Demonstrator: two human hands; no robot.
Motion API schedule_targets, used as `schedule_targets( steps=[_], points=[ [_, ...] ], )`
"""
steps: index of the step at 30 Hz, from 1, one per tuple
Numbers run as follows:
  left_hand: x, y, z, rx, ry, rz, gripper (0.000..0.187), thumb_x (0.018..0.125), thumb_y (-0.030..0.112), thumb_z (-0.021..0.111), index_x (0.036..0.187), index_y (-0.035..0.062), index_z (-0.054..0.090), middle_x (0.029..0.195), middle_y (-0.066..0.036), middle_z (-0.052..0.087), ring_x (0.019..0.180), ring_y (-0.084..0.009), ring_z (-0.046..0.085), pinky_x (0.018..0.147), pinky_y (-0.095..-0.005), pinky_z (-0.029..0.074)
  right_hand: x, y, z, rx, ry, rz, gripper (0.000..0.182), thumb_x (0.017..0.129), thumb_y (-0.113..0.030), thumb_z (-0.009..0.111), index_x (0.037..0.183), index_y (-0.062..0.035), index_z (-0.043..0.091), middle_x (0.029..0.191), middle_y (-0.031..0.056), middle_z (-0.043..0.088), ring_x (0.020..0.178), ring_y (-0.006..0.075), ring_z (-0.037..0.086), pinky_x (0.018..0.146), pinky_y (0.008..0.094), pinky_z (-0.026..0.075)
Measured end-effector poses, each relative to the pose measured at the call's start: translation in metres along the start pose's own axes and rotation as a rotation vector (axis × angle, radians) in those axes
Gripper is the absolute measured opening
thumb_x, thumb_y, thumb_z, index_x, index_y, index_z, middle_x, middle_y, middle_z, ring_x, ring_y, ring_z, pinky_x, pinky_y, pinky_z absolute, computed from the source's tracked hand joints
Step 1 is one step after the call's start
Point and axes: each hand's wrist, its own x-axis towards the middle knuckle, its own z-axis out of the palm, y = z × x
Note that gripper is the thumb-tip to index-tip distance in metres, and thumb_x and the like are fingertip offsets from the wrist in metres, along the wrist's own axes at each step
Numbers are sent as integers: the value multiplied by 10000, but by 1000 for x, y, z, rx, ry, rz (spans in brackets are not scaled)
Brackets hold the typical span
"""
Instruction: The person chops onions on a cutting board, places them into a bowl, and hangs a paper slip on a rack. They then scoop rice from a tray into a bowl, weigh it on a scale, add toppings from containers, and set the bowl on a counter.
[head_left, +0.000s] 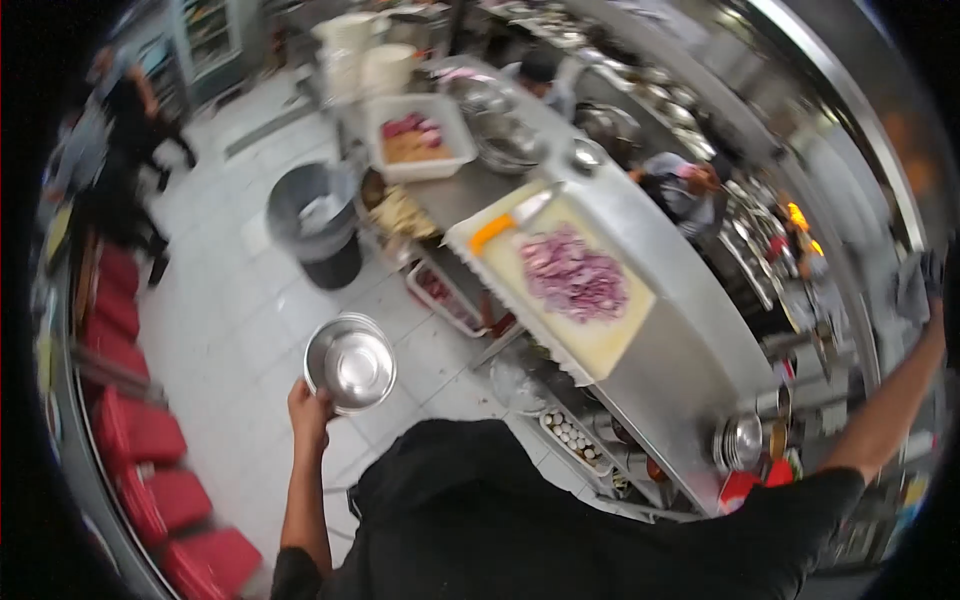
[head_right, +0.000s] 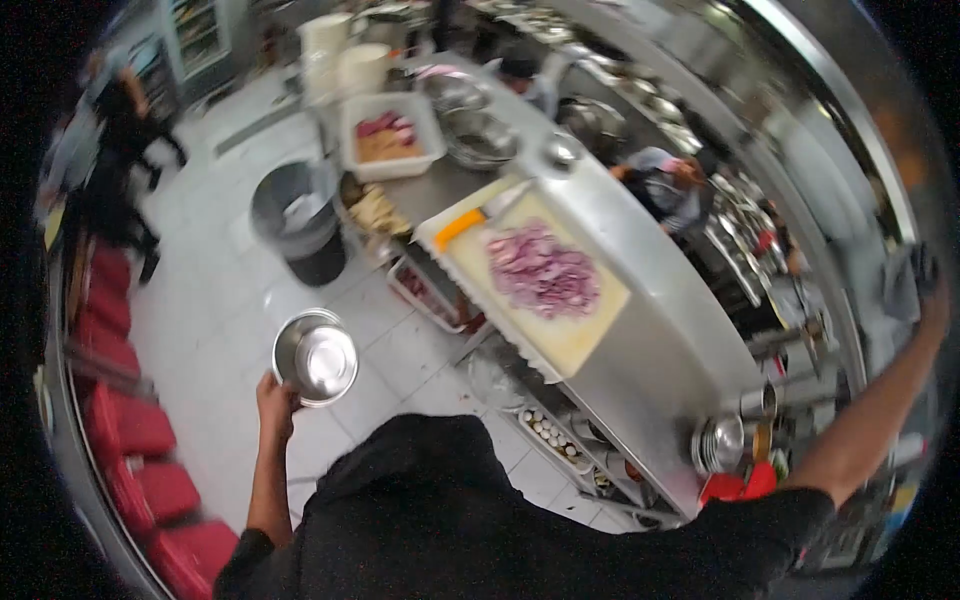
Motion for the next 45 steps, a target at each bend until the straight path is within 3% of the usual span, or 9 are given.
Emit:
schedule_targets(
  steps=[5, 10, 12, 16, 22, 26, 34, 43, 45],
  points=[
    [-9, 18, -17, -98, 85, 22, 118, 729, -45, 495, 802, 33, 446, 718, -61, 533, 585, -159, 605, 530, -351, 605, -37, -10, 47, 323, 134, 16, 445, 909, -264, 531, 1229, 46, 540, 1207, 191, 583, 1116, 293, 553, 994, 405, 420],
    [-14, 28, -47, -124, 159, 36, 117, 742, -38, 520, 796, 40, 451, 728, -58, 540, 616, -157, 612, 553, -333, 601, -298, -127, 201, 1323, -773, 241, 424, 939, -263, 510, 1235, 39, 531, 1206, 198, 589, 1111, 275, 567, 995, 405, 431],
    [-18, 36, -55, -140, 213, 44, 120, 753, -35, 527, 785, 48, 446, 737, -57, 546, 621, -151, 609, 565, -326, 597, -428, -224, 248, 1362, -1074, 838, 344, 951, -261, 531, 1178, -4, 552, 1120, 176, 624, 1012, 260, 600, 936, 395, 444],
    [-15, 52, -60, -226, 322, 69, 148, 771, -32, 534, 755, 66, 424, 737, -49, 543, 616, -141, 600, 573, -316, 585, -564, -290, 330, 1167, -1604, 1311, 709, 889, -396, 637, 1356, 25, 309, 1138, 256, 569, 1046, 339, 593, 853, 429, 500],
    [22, 55, -64, -276, 392, 45, 190, 781, -40, 554, 743, 78, 410, 742, -45, 547, 634, -126, 579, 558, -311, 562, -644, -308, 491, 1043, -1337, 1977, 1119, 780, -454, 745, 1444, 24, -18, 1375, 330, 330, 1192, 440, 468, 975, 542, 428],
    [46, 62, -67, -196, 481, -3, 178, 786, -56, 538, 750, 68, 415, 747, -61, 546, 626, -144, 587, 559, -321, 565, -670, -308, 565, 1038, -1222, 1956, 662, 868, -516, 606, 1340, -95, 410, 1373, 235, 365, 1223, 427, 419, 999, 547, 417],
    [80, 59, -95, -242, 653, -69, 142, 793, -50, 515, 775, 56, 423, 761, -72, 551, 625, -133, 567, 541, -316, 557, -700, -291, 638, 1046, -1170, 1709, 407, 874, -35, 405, 1263, 86, 401, 1273, 272, 477, 1188, 439, 494, 990, 583, 444],
    [124, 82, -143, -218, 627, -43, 146, 798, -60, 519, 801, 67, 447, 795, -62, 586, 654, -146, 602, 573, -293, 543, -743, -286, 463, 904, -1241, 1794, 202, 785, 6, 521, 984, -6, 556, 1004, 110, 622, 952, 246, 627, 837, 377, 533],
    [132, 74, -176, -193, 597, -18, 134, 797, -54, 523, 825, 64, 466, 830, -66, 598, 699, -168, 625, 606, -311, 554, -754, -288, 411, 912, -1436, 1792, 378, 771, -5, 538, 1148, 15, 510, 1107, 122, 593, 1049, 286, 588, 948, 463, 477]
  ],
)
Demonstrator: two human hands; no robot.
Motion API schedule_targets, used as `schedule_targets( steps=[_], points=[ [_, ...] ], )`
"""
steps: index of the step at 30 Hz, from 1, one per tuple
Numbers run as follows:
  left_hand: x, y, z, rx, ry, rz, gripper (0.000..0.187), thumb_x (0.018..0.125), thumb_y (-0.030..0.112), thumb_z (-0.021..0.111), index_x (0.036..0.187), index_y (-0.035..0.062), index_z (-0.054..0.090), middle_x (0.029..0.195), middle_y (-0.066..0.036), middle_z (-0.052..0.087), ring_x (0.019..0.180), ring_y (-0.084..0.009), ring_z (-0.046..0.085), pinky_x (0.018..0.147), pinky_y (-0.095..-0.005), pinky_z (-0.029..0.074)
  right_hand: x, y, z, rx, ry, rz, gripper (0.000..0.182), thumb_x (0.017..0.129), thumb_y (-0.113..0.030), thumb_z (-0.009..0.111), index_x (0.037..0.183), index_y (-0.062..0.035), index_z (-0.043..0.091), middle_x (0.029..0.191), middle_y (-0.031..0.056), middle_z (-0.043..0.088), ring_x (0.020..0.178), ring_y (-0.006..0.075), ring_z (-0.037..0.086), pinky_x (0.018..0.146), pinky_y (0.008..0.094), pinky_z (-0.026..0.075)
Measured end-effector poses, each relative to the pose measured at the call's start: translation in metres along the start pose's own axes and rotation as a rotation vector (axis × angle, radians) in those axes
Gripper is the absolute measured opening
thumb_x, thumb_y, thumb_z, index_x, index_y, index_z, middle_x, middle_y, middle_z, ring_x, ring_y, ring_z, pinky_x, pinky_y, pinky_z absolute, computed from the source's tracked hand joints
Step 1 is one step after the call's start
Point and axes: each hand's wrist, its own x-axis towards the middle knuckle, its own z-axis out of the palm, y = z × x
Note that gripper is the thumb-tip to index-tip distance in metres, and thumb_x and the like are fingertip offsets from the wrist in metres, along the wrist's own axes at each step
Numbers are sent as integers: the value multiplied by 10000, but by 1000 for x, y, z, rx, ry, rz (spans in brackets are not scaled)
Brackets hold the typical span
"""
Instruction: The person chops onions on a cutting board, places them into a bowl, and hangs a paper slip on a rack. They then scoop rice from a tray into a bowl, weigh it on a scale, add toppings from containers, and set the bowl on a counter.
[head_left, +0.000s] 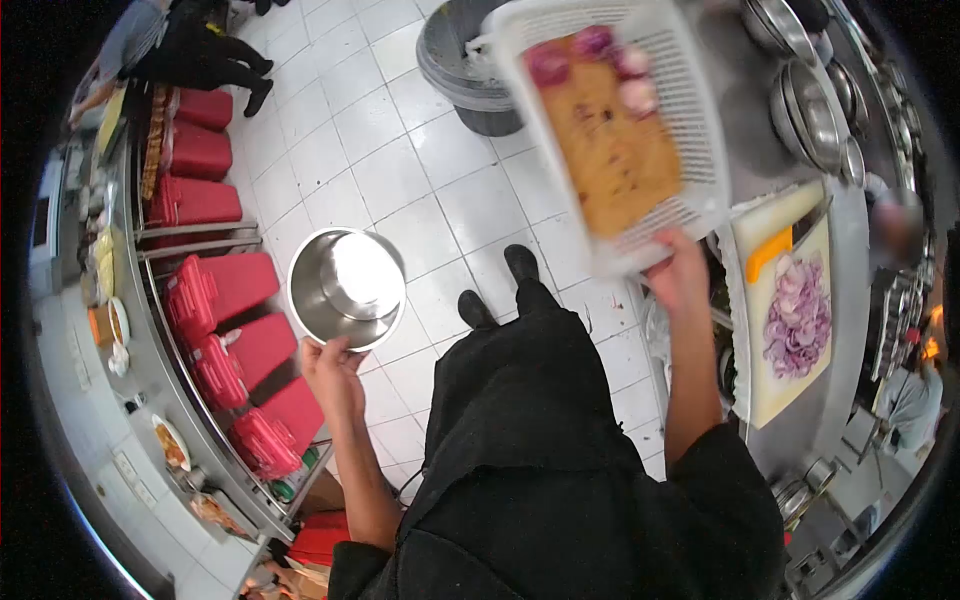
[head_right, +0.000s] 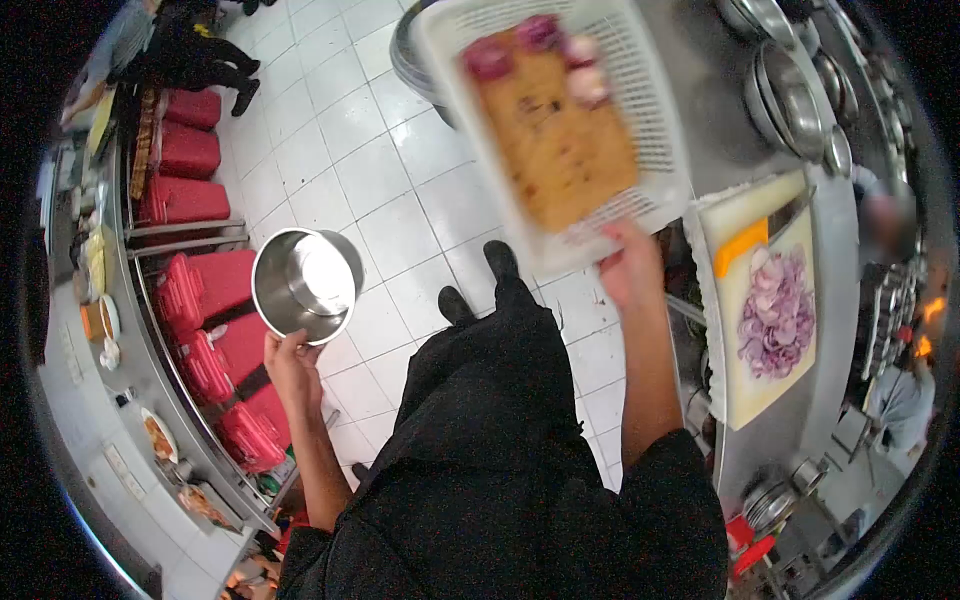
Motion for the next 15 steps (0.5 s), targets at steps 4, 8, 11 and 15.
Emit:
schedule_targets(
  steps=[4, 8, 11, 15],
  points=[
    [23, 6, -15, 75, 59, 21, 153, 794, -44, 533, 914, 39, 489, 873, -80, 600, 740, -191, 638, 629, -317, 563, -41, 75, -10, 59, -152, 247, 576, 748, 10, 509, 1313, 25, 402, 1245, 149, 550, 1142, 319, 553, 976, 491, 454],
    [28, 5, -13, 142, 141, 18, 171, 792, -49, 531, 937, 33, 494, 885, -84, 594, 741, -196, 636, 643, -320, 569, -42, 150, -36, 98, -27, 456, 555, 768, -7, 487, 1315, 10, 400, 1243, 159, 543, 1120, 327, 570, 926, 500, 489],
    [29, -3, -16, 173, 147, -25, 158, 792, -55, 527, 912, 40, 487, 891, -85, 590, 762, -190, 631, 646, -320, 570, -17, 203, -58, 190, 118, 472, 499, 802, -27, 471, 1296, 4, 406, 1259, 181, 515, 1143, 342, 548, 910, 503, 500],
    [24, -22, -7, 189, 164, -89, 151, 792, -57, 530, 882, 52, 478, 870, -83, 600, 713, -182, 634, 635, -315, 566, 55, 264, -103, 406, 390, 382, 332, 848, -55, 459, 1176, -2, 458, 1224, 189, 512, 1132, 340, 533, 960, 533, 466]
  ],
)
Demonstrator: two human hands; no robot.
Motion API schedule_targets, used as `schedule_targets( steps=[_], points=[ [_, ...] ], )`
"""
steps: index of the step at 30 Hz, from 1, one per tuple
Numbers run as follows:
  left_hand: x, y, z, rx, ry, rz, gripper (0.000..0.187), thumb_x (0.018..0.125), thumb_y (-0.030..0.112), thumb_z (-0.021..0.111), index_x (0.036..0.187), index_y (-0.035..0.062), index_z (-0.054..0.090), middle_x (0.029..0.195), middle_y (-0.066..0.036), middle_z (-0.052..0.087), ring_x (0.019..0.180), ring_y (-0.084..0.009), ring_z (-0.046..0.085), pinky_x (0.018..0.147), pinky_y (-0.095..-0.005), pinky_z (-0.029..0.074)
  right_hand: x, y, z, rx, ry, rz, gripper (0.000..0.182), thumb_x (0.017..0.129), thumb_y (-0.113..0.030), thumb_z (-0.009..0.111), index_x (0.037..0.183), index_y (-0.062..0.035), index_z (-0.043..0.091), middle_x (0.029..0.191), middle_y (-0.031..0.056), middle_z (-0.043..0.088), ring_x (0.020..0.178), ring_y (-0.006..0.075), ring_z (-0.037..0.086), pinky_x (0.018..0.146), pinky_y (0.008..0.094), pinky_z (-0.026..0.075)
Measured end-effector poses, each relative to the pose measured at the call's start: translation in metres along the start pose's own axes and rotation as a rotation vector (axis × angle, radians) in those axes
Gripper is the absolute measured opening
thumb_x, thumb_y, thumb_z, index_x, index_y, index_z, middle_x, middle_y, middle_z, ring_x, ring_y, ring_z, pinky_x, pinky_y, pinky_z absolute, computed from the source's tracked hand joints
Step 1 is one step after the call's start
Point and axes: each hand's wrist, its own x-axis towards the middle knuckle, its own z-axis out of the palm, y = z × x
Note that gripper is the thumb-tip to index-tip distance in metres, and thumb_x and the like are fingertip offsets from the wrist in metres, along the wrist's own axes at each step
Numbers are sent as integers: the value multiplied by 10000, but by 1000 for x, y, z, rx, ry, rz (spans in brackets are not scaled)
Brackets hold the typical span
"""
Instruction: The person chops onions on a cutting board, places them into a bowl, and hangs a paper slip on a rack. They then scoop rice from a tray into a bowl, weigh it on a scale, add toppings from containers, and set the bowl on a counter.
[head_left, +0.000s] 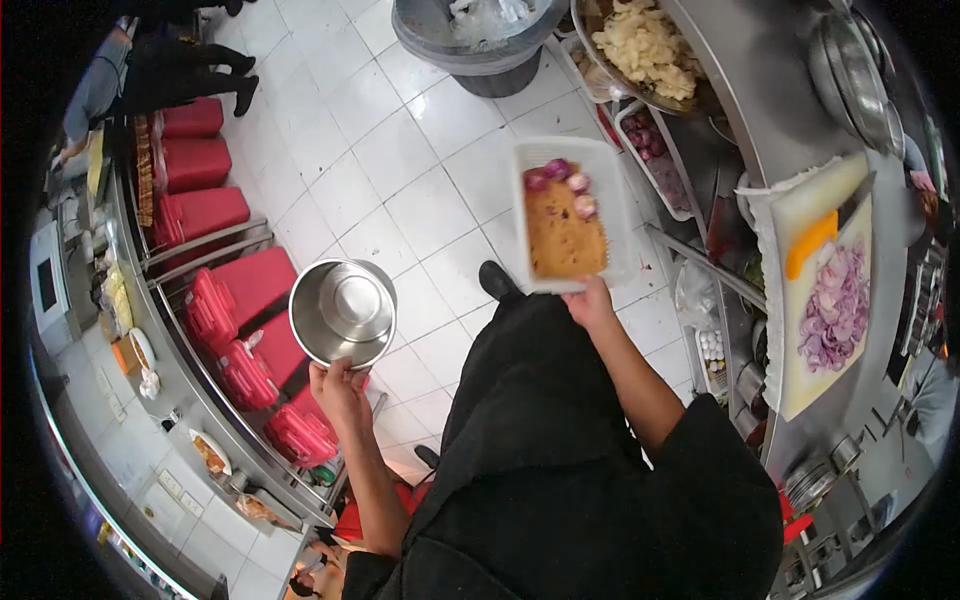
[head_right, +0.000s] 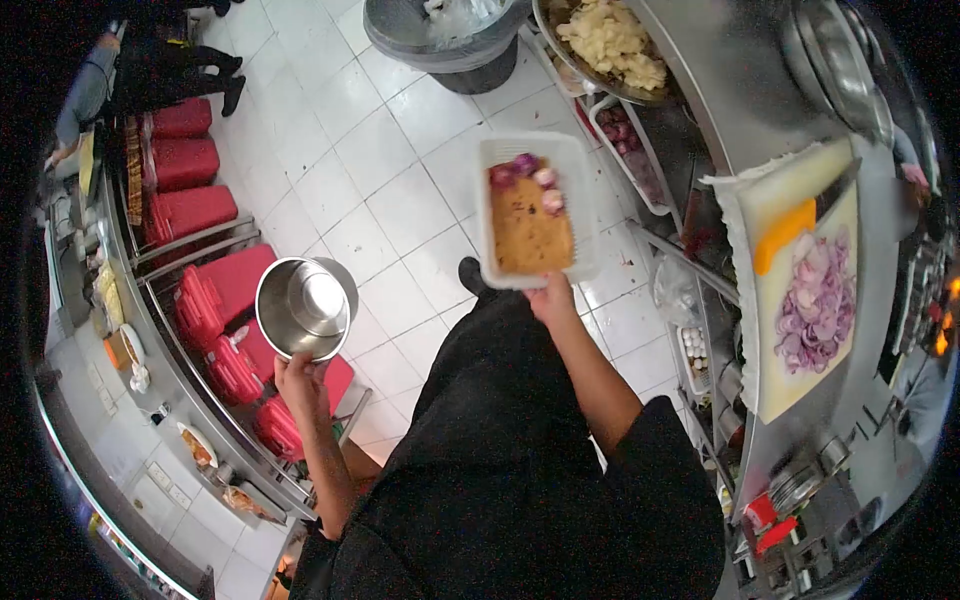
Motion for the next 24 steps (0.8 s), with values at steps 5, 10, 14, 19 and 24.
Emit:
schedule_targets(
  steps=[5, 10, 14, 19, 24],
  points=[
    [-8, -15, 24, 57, -12, -89, 155, 794, -71, 526, 887, 47, 489, 846, -74, 617, 694, -172, 647, 593, -299, 578, 152, -45, -4, 190, 197, -227, 271, 862, -162, 526, 1104, -40, 517, 1101, 144, 561, 1051, 306, 544, 964, 471, 443],
    [-14, -31, 46, 99, -51, -160, 169, 788, -69, 518, 927, 28, 507, 880, -84, 613, 718, -169, 646, 611, -319, 590, 213, -136, 43, 584, -29, -232, 458, 913, -141, 469, 1313, 60, 372, 1354, 184, 442, 1223, 371, 458, 1012, 493, 441],
    [-21, -36, 67, 164, -96, -159, 203, 774, -46, 521, 966, 19, 520, 920, -82, 610, 775, -174, 640, 654, -344, 591, 218, -163, 69, 681, -97, -303, 633, 979, -262, 462, 1435, 71, 176, 1486, 156, 284, 1331, 390, 347, 1075, 508, 385],
    [-22, -34, 93, 241, -122, -194, 244, 775, -49, 505, 1011, 8, 528, 924, -77, 607, 769, -173, 647, 604, -311, 595, 246, -187, 70, 534, -125, -262, 653, 1002, -345, 399, 1481, -33, 83, 1525, 110, 218, 1362, 358, 321, 1091, 586, 298],
    [-13, -42, 86, 341, -243, -182, 307, 786, -48, 486, 1087, -6, 531, 1012, -103, 600, 810, -198, 649, 656, -318, 593, 251, -176, 49, 370, -66, -22, 594, 987, -388, 434, 1418, -27, 242, 1445, 138, 370, 1271, 405, 434, 1074, 571, 327]
  ],
)
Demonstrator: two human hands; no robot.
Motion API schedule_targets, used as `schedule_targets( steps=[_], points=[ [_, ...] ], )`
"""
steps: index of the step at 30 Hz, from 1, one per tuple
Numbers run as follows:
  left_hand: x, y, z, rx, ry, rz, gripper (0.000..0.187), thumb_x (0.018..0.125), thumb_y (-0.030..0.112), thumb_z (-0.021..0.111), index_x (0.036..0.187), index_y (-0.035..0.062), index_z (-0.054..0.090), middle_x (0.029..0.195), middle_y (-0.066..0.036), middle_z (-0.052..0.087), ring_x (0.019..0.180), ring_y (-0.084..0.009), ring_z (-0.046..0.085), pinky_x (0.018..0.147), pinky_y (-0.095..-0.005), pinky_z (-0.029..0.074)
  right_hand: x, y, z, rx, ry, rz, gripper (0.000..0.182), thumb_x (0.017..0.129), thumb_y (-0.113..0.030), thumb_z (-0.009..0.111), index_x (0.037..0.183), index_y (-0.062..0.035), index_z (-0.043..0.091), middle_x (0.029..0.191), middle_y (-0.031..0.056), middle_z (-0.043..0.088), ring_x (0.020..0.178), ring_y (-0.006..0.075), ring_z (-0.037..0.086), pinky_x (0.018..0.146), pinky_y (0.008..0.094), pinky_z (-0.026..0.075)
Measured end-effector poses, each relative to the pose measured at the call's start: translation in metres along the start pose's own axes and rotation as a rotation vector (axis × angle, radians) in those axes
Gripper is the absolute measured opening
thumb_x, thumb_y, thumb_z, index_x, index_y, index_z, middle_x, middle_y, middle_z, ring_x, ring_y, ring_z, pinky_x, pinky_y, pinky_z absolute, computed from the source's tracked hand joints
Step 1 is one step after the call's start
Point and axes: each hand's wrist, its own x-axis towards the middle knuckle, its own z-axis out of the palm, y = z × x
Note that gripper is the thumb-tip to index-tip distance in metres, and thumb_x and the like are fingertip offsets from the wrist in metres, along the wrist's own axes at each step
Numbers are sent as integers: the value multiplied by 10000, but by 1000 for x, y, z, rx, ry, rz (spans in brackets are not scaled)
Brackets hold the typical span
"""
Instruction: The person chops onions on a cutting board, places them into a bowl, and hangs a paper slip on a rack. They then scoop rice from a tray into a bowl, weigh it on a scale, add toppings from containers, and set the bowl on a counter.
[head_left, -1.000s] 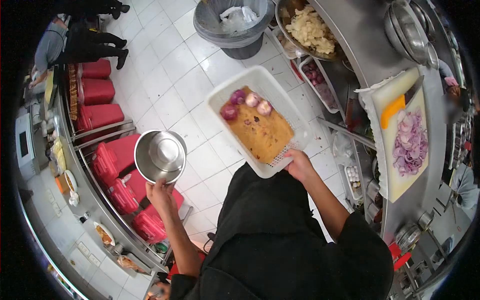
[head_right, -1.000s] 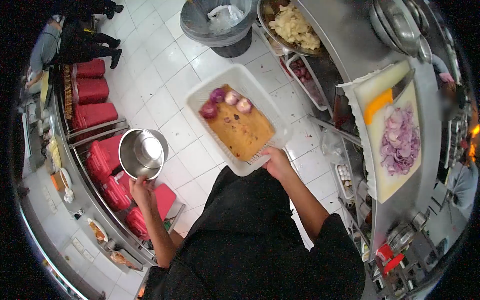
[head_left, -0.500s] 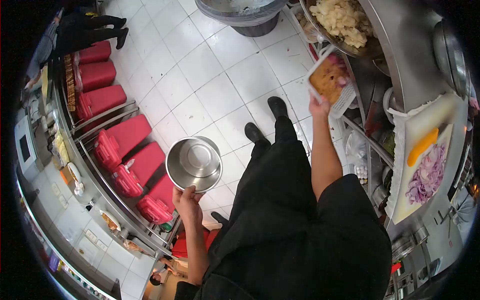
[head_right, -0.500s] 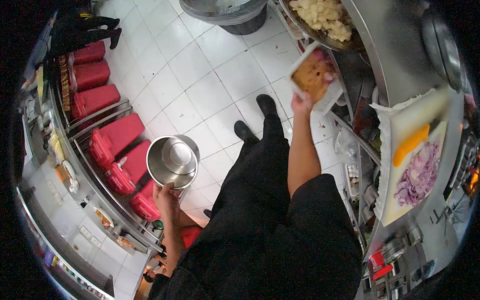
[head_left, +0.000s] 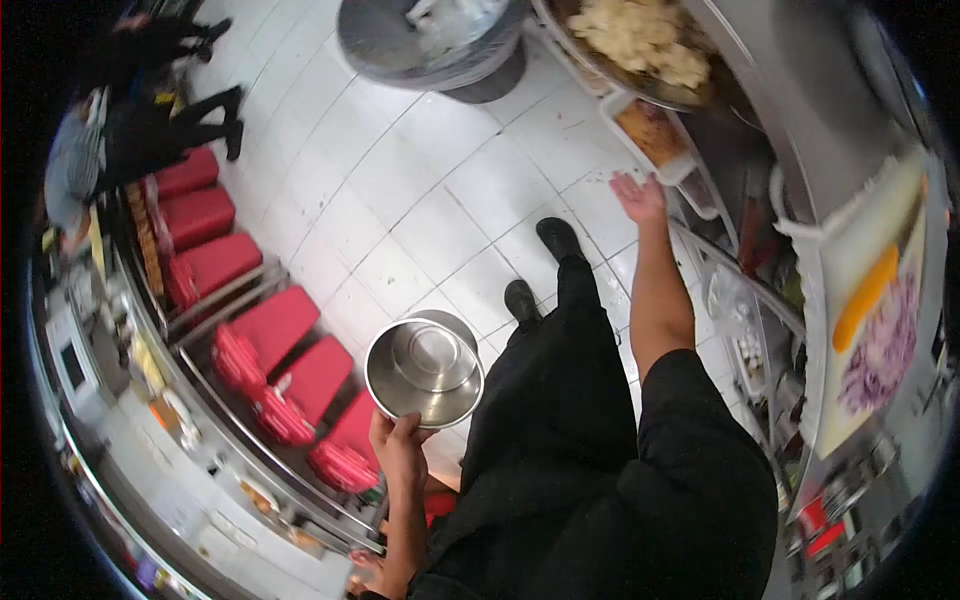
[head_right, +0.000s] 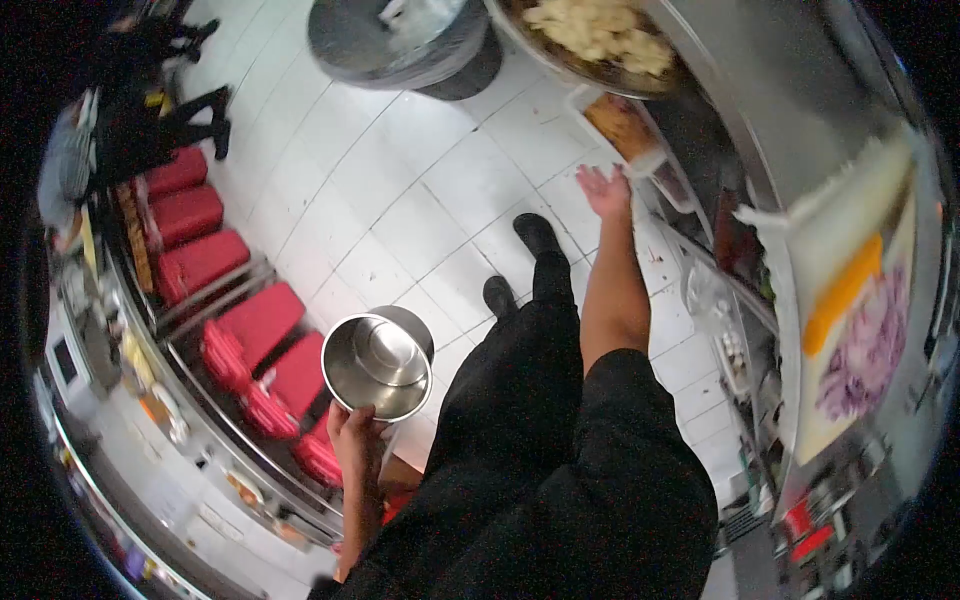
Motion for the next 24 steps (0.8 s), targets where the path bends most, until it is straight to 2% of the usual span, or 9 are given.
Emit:
schedule_targets(
  steps=[1, 2, 7, 8, 10, 11, 12, 22, 24],
  points=[
    [-2, 4, 0, 15, 2, 28, 305, 788, -48, 490, 1087, -5, 533, 1004, -97, 600, 802, -193, 645, 648, -315, 590, -8, -3, -7, 11, 30, 131, 559, 983, -373, 455, 1395, -33, 289, 1402, 146, 430, 1243, 409, 464, 1065, 563, 344],
    [-6, 8, 2, 24, -15, 57, 302, 790, -47, 493, 1087, -5, 535, 996, -91, 599, 794, -188, 641, 641, -311, 587, -28, 10, -10, -243, 58, -11, 453, 967, -289, 503, 1325, -44, 375, 1313, 154, 507, 1161, 380, 534, 1035, 530, 393],
    [-17, 18, 1, 54, -223, 240, 138, 783, -43, 546, 809, 69, 468, 817, -37, 562, 678, -121, 579, 574, -291, 562, -132, 69, -62, -1236, 120, -382, 707, 829, -267, 710, 1408, -39, 374, 769, 121, 621, 572, 185, 590, 504, 306, 487],
    [-18, 20, 2, 68, -287, 276, 153, 789, -35, 556, 792, 76, 451, 804, -34, 556, 660, -119, 571, 567, -297, 561, -179, 77, -63, -1251, 150, -377, 650, 778, -347, 689, 1325, -53, 494, 1108, 232, 635, 999, 345, 625, 893, 405, 487],
    [-27, 23, 0, 92, -403, 345, 198, 803, -21, 575, 758, 89, 417, 778, -27, 543, 624, -116, 556, 552, -308, 559, -229, 89, -100, -1407, 46, -611, 602, 790, -378, 685, 1245, -3, 559, 1067, 205, 659, 982, 292, 644, 879, 351, 493],
    [-41, 29, 7, 82, -449, 378, 211, 820, 1, 592, 750, 90, 414, 759, -23, 537, 595, -106, 540, 535, -307, 554, -259, 89, -115, -1451, 5, -742, 562, 833, -240, 692, 1295, 14, 498, 853, 105, 668, 730, 157, 630, 651, 280, 507],
    [-48, 32, 9, 94, -519, 407, 210, 822, 3, 591, 748, 89, 413, 755, -23, 538, 596, -105, 541, 533, -306, 554, -304, 87, -124, -1362, 39, -703, 566, 796, -337, 694, 1241, -12, 565, 1061, 196, 664, 982, 294, 645, 877, 349, 494],
    [-152, -4, 42, 141, -924, 396, 118, 771, -60, 517, 786, 51, 479, 817, -97, 610, 669, -204, 656, 557, -334, 605, -537, -53, -201, -1050, 549, -1698, 524, 736, -295, 791, 1118, 21, 622, 884, 147, 677, 770, 220, 645, 707, 322, 509],
    [-159, -22, 56, 163, -982, 386, 126, 770, -63, 523, 783, 54, 476, 813, -106, 610, 660, -213, 658, 563, -345, 610, -582, -91, -175, -999, 655, -1614, 574, 724, -325, 802, 1147, 15, 614, 933, 164, 674, 815, 241, 641, 737, 330, 504]
  ],
)
